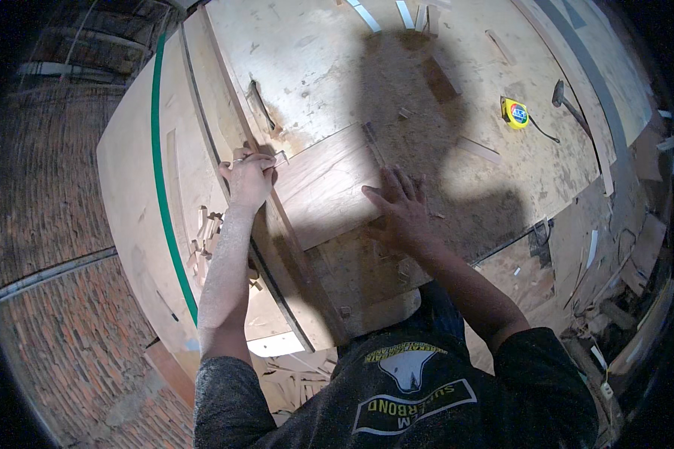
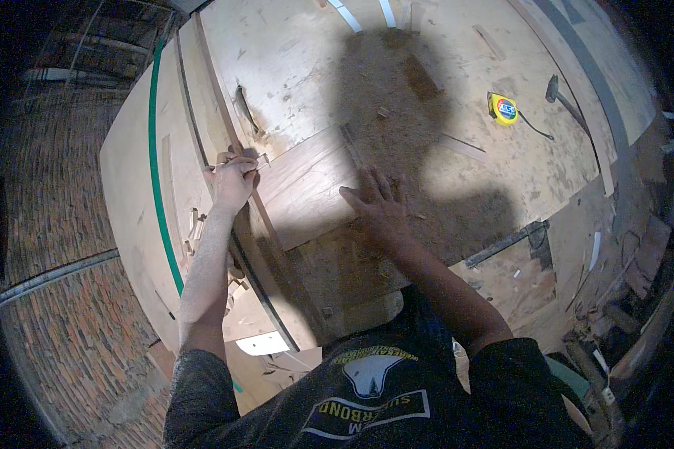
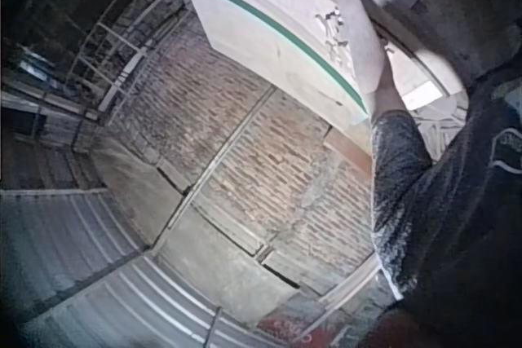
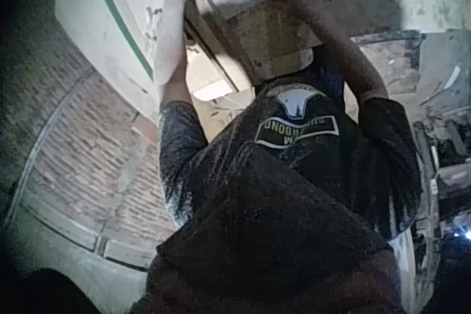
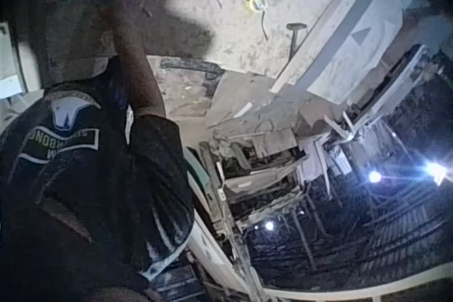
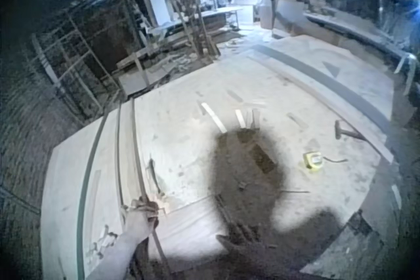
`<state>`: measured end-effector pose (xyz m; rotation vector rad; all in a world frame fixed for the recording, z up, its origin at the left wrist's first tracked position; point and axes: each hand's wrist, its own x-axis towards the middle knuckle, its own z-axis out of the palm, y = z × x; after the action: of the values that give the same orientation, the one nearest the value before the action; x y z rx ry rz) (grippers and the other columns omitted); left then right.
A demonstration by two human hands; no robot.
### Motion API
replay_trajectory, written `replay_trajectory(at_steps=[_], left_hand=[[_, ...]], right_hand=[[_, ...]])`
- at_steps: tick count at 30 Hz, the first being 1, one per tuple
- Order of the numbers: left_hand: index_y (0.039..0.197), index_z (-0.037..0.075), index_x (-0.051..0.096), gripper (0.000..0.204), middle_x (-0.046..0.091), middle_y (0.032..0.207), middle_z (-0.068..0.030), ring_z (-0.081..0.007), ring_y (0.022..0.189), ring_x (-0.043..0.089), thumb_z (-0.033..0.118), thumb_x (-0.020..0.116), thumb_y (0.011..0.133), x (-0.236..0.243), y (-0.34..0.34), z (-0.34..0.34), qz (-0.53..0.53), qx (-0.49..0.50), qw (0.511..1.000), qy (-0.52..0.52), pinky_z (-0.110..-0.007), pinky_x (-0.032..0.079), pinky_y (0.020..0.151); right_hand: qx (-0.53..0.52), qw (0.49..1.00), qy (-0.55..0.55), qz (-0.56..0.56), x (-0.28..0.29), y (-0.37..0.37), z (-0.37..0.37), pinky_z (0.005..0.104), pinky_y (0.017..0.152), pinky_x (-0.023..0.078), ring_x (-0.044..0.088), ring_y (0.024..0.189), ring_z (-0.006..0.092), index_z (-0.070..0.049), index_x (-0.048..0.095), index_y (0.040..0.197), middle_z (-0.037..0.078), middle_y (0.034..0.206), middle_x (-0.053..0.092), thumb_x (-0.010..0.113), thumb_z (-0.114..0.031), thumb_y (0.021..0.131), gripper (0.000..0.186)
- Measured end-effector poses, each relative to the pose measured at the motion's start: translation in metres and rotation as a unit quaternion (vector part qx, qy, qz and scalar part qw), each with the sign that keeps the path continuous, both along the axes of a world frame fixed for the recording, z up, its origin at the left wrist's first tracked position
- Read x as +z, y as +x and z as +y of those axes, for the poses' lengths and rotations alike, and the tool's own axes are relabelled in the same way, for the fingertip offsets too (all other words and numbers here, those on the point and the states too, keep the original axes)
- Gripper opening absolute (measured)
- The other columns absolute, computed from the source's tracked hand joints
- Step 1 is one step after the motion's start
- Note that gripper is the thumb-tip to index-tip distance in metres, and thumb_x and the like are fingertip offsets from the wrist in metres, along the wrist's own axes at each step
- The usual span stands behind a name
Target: The person handles wooden pieces, picks up a long flexible gray strip and a green circular template, and fits them against a circular wooden structure on a workbench. The person then pours liquid from a bottle onto a piece of sandpaper and rubs a wooden block with it.
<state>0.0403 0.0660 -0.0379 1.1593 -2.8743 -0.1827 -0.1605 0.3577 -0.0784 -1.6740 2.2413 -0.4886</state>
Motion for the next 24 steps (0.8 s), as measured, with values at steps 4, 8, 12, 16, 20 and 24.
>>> replay_trajectory(at_steps=[4, 8, 12, 16, 20, 24], left_hand=[[0.103, 0.022, 0.081, 0.024, 0.073, 0.113, 0.0049, -0.0192, 0.123, 0.053, 0.022, 0.076, 0.080, 0.015, -0.004, 0.009, -0.066, 0.028, 0.997, 0.012, -0.056, 0.024, 0.105], [0.109, 0.022, 0.079, 0.034, 0.071, 0.120, 0.0026, -0.0200, 0.126, 0.052, 0.029, 0.077, 0.077, 0.024, -0.003, 0.010, -0.099, 0.041, 0.994, 0.039, -0.061, 0.020, 0.110], [0.110, 0.022, 0.079, 0.035, 0.070, 0.122, 0.0029, -0.0208, 0.127, 0.051, 0.032, 0.077, 0.076, 0.025, -0.001, 0.006, -0.092, 0.029, 0.995, 0.041, -0.063, 0.020, 0.111], [0.111, 0.023, 0.079, 0.036, 0.070, 0.123, 0.0046, -0.0215, 0.126, 0.050, 0.033, 0.076, 0.076, 0.026, -0.006, -0.005, -0.114, 0.033, 0.992, 0.036, -0.061, 0.023, 0.107], [0.113, 0.023, 0.078, 0.037, 0.068, 0.128, 0.0063, -0.0221, 0.126, 0.050, 0.033, 0.076, 0.077, 0.026, -0.015, -0.026, -0.140, 0.033, 0.989, 0.021, -0.059, 0.029, 0.103], [0.112, 0.021, 0.077, 0.037, 0.069, 0.123, 0.0026, -0.0238, 0.126, 0.049, 0.029, 0.076, 0.077, 0.016, -0.017, -0.049, -0.120, 0.031, 0.992, 0.011, -0.064, 0.028, 0.101]], right_hand=[[-0.024, 0.999, -0.043, -0.009, -0.002, 0.003, -0.007, 0.0679, 0.120, 0.006, 0.025, 0.151, 0.0358, -0.027, 0.062, 0.136, 0.017, 0.161, 0.032, 0.082, -0.056, 0.071, 0.074], [-0.040, 0.998, -0.045, -0.018, 0.007, 0.006, -0.010, 0.0685, 0.120, 0.007, 0.027, 0.150, 0.0350, -0.027, 0.066, 0.131, 0.016, 0.158, 0.036, 0.082, -0.056, 0.070, 0.070], [-0.034, 0.999, -0.030, -0.006, 0.011, 0.004, -0.015, 0.0690, 0.119, 0.006, 0.028, 0.148, 0.0341, -0.025, 0.066, 0.131, 0.015, 0.159, 0.035, 0.083, -0.056, 0.070, 0.071], [-0.040, 0.999, 0.008, -0.035, 0.030, 0.001, -0.030, 0.0696, 0.119, 0.007, 0.027, 0.149, 0.0341, -0.022, 0.067, 0.131, 0.015, 0.160, 0.032, 0.085, -0.052, 0.071, 0.069], [-0.043, 0.998, 0.008, -0.035, 0.027, -0.003, -0.051, 0.0708, 0.118, 0.007, 0.024, 0.150, 0.0363, -0.019, 0.066, 0.132, 0.016, 0.161, 0.031, 0.085, -0.051, 0.071, 0.071], [-0.046, 0.991, -0.037, -0.116, 0.013, -0.010, -0.070, 0.0719, 0.117, 0.008, 0.024, 0.149, 0.0389, -0.014, 0.065, 0.134, 0.018, 0.160, 0.032, 0.084, -0.054, 0.072, 0.077]])
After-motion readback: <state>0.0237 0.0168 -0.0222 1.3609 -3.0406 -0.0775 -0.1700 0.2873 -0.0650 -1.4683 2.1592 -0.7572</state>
